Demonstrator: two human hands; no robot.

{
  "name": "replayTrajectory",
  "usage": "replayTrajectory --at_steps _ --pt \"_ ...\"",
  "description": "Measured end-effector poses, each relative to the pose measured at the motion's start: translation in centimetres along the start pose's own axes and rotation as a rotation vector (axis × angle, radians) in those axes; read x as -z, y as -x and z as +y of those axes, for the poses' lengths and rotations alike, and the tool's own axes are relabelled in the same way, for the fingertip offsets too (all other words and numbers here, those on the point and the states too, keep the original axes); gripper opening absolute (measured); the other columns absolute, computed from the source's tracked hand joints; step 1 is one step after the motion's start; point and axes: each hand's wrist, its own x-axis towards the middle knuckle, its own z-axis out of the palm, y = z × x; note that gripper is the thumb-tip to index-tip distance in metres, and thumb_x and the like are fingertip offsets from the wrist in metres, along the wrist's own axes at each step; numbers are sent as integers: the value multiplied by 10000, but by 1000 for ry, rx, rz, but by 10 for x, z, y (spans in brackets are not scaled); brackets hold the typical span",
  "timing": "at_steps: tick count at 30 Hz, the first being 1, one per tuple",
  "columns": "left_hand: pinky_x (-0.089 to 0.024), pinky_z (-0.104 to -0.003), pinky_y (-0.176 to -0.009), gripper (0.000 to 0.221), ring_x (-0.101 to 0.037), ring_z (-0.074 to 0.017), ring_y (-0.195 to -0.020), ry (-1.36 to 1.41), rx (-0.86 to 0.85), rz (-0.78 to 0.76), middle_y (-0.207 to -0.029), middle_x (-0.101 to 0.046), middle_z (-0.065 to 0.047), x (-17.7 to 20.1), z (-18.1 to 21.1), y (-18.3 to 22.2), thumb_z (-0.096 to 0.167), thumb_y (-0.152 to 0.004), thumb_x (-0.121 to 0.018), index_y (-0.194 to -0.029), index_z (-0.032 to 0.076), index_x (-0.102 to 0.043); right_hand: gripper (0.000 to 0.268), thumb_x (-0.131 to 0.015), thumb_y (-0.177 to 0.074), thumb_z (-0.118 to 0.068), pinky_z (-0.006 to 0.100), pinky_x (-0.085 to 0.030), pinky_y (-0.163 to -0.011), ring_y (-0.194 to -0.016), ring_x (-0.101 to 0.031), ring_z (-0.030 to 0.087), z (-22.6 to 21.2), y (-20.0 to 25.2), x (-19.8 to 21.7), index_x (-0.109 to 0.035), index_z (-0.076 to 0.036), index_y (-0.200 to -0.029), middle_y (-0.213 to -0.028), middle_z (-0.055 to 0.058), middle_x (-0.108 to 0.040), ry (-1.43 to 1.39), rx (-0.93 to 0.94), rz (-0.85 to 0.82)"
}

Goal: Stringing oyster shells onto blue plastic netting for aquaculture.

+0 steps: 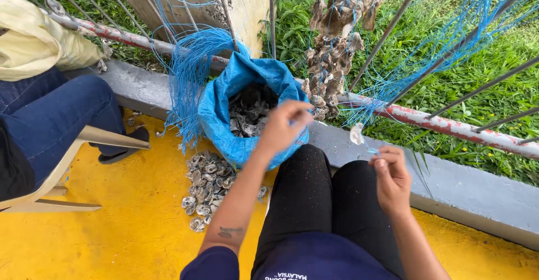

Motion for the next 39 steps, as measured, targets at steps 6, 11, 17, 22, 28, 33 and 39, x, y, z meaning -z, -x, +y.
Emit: replayTrajectory --at_steps 6,11,17,22,28,33,39 --pt "-545 -426 -917 231 -681 -339 -1033 -580 191 59 -1104 -704 -144 78 -153 -41 49 -861 -682 -1067 116 -760 100 -574 -1098 -43 360 -478 -1024 -1100 -617 197 -18 -12 9 -615 -43 -1189 -1169 114 -654 -165 66 69" --pt "-479 -518 -974 338 -589 -396 -1185 -1000 367 -266 -1232 -646 -141 84 -247 -45 28 -788 -669 -1092 154 -746 115 -597 -1108 -44 361 -461 -1032 -1031 -620 193 -23 -7 12 -610 -31 -1221 -1080 120 -662 -249 60 103" --pt "-492 -504 -1010 188 -606 -395 -1214 -1057 354 -165 -1269 -657 -143 84 -315 -41 135 -927 -636 -1069 160 -756 103 -597 -1095 -41 378 -462 -1028 -1078 -621 213 -17 -1 25 -619 -37 -1196 -1083 124 -670 -290 23 141" --pt "-513 -518 -919 166 -626 -437 -1093 -918 289 30 -1153 -686 -188 86 -232 -41 228 -912 -709 -987 83 -742 105 -603 -1091 -42 374 -460 -1019 -1074 -619 215 -12 0 30 -626 -33 -1192 -1128 115 -674 -306 -16 167" --pt "-544 -445 -721 169 -711 -365 -811 -370 146 309 -861 -721 -169 77 -155 -49 196 -944 -690 -964 29 -670 112 -605 -1088 -41 346 -468 -939 -1008 -605 180 -12 -11 22 -626 -11 -1194 -1122 72 -667 -285 -41 187" --pt "-540 -390 -691 158 -714 -297 -755 -364 52 384 -832 -717 -148 73 -78 -45 164 -935 -717 -908 17 -667 119 -613 -1068 -54 291 -446 -821 -880 -560 122 -21 -27 6 -637 -4 -1173 -1049 51 -668 -206 -94 159" --pt "-534 -324 -664 122 -683 -201 -735 -176 20 422 -823 -729 -101 65 -46 -42 131 -961 -722 -942 12 -707 106 -634 -1066 -73 207 -373 -658 -736 -476 35 -32 -47 -15 -657 6 -1132 -900 -12 -618 66 -106 100"
